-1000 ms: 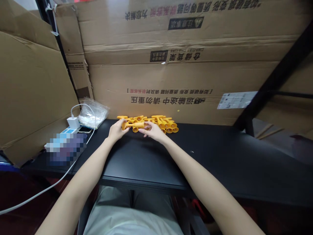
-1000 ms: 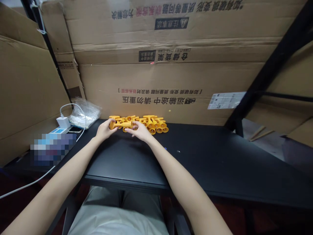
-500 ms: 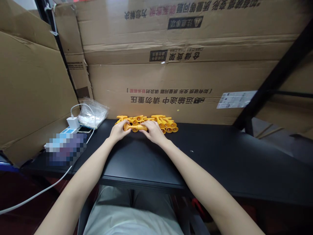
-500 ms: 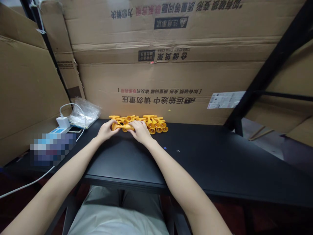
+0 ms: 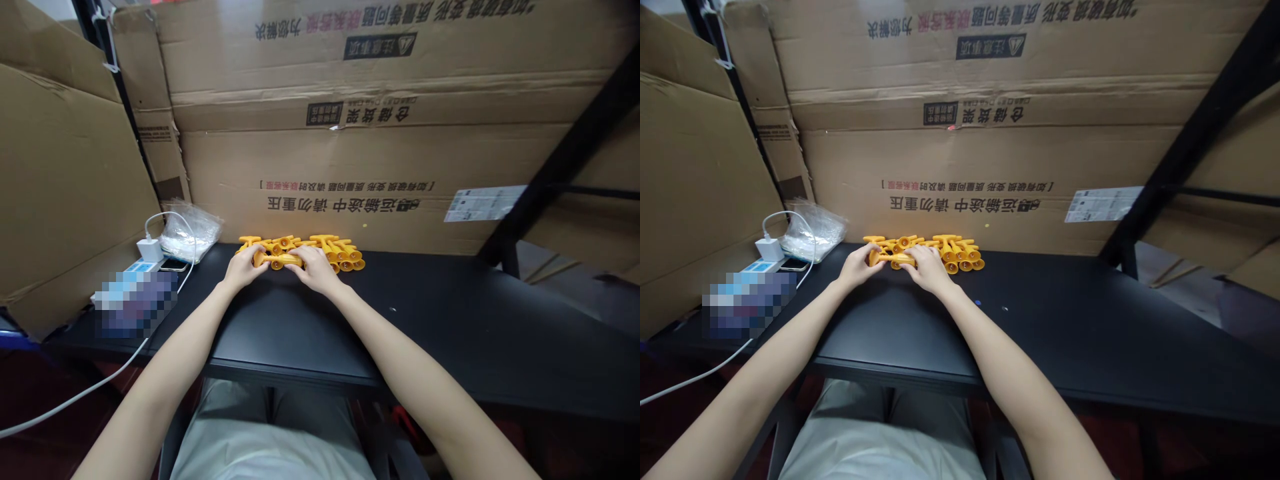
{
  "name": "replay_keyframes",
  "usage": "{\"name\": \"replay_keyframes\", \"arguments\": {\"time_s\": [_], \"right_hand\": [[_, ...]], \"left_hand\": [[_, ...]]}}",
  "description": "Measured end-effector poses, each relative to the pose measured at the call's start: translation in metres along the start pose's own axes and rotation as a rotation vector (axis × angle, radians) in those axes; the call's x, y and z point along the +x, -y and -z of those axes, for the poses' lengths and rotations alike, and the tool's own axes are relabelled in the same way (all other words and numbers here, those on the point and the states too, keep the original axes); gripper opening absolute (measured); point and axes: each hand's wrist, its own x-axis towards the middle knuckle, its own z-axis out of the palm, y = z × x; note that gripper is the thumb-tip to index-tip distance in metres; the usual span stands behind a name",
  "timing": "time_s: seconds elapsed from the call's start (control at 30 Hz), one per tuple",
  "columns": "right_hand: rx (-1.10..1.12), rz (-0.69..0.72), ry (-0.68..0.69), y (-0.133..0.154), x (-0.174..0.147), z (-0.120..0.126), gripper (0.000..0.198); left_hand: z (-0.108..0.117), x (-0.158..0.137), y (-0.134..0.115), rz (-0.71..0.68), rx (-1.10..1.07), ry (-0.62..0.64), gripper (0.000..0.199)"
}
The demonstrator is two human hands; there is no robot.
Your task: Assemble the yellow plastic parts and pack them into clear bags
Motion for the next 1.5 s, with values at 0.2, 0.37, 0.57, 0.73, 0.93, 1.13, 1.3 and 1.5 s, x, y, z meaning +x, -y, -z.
{"name": "replay_keyframes", "arguments": {"time_s": [0.2,0.37,0.57,0.73,0.93,1.13,1.3,1.5], "right_hand": [[-0.014,0.002,-0.03,0.0,-0.003,-0.008,0.023],[-0.096,-0.001,-0.112,0.0,-0.005,-0.011,0.025],[-0.122,-0.25,-0.4,-0.027,-0.001,-0.001,0.028],[-0.171,-0.512,-0.49,-0.057,0.007,0.003,0.028],[-0.304,-0.674,-0.364,-0.06,0.024,-0.012,0.026],[-0.32,-0.737,-0.229,-0.048,0.037,-0.034,0.032],[-0.215,-0.702,-0.203,-0.044,0.037,-0.04,0.051],[-0.216,-0.495,-0.241,-0.038,0.03,-0.035,0.053]], "left_hand": [[-0.005,-0.001,0.008,-0.022,-0.079,0.03,0.062],[-0.008,-0.002,0.019,-0.048,-0.094,0.054,0.076],[-0.008,-0.002,0.02,-0.046,-0.084,0.046,0.058],[-0.011,-0.001,0.02,-0.022,-0.031,0.034,0.052],[-0.011,0.0,0.025,0.134,0.103,-0.003,0.048],[-0.011,0.0,0.027,0.202,0.144,-0.004,0.046],[-0.011,0.0,0.026,0.249,0.184,0.025,0.046],[-0.018,0.002,0.045,0.474,0.175,-0.008,0.054]]}}
